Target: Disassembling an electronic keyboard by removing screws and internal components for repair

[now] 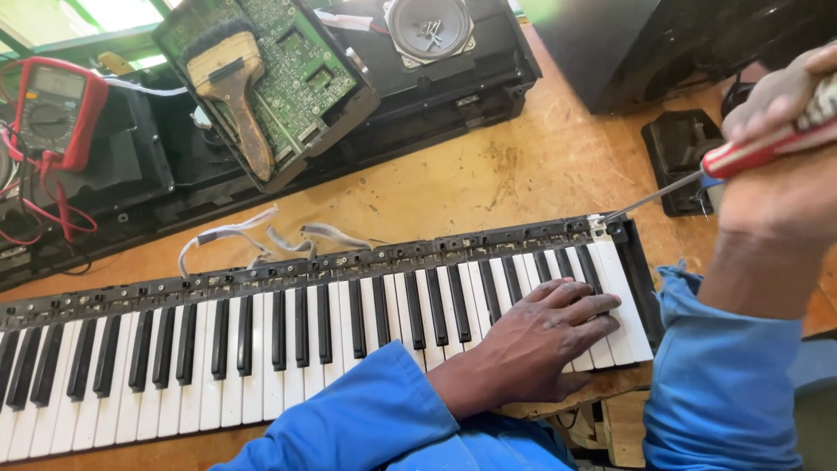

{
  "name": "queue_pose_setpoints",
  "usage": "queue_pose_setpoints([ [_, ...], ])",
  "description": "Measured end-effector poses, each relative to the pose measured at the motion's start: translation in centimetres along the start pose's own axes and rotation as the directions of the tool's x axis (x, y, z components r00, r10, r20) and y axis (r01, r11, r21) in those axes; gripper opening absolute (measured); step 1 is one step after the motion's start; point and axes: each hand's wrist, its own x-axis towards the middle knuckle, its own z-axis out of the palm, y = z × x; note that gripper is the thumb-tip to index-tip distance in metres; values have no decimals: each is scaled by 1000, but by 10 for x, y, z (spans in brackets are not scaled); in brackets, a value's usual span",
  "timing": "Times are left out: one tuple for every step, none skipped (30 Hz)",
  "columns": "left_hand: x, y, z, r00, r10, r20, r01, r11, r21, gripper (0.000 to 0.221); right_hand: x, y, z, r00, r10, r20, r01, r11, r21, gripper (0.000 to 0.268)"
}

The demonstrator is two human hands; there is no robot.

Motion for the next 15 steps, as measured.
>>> queue_pose_setpoints([
  [-1,1,0,1000,5,3,-5,1000,-1,63,-5,-5,10,1000,-2,-5,2,1000,-2,24],
  [-1,1,0,1000,7,-6,-7,1000,-3,63,-8,-9,21,999,-29,-42,27,999,-31,37],
  [-1,1,0,1000,8,-14,-8,1000,-5,63,-11,-14,32,995,-56,-78,51,997,-61,50],
  [-1,2,-1,1000,6,-12,-6,1000,-5,63,-10,-8,25,995,-53,-79,49,997,-59,50],
  [-1,2,-2,1000,5,4,-5,1000,-16,59,-9,-1,18,990,-115,-82,107,990,-86,46],
  [1,1,-3,1000,5,18,-5,1000,-26,56,-5,6,12,981,-178,-83,168,979,-114,41],
  [2,2,-4,1000,4,17,-4,1000,-26,56,-2,4,11,981,-177,-82,167,979,-114,41],
  [2,4,-5,1000,1,-9,-2,992,-123,48,-1,2,10,992,-65,-108,63,998,-22,38],
  [2,6,-7,999,-4,-34,-3,976,-218,45,1,-1,9,991,50,-127,-40,996,76,34],
  [3,9,-11,999,1,-32,-7,976,-216,45,-2,-4,14,990,46,-131,-36,996,77,34],
  [3,12,-16,997,3,-72,-24,952,-306,40,-4,-7,20,992,24,-125,-15,997,71,39],
  [4,15,-20,994,1,-111,-45,918,-394,34,-6,-10,24,993,2,-120,5,998,65,46],
  [9,15,-27,994,7,-108,-49,918,-394,34,-7,-6,24,992,-1,-125,9,998,63,46],
  [11,16,-33,992,18,-127,-72,896,-439,31,-9,-2,23,986,-155,-64,152,987,-52,52],
  [14,17,-38,989,28,-146,-95,871,-482,27,-11,2,22,954,-301,9,299,942,-153,65],
])
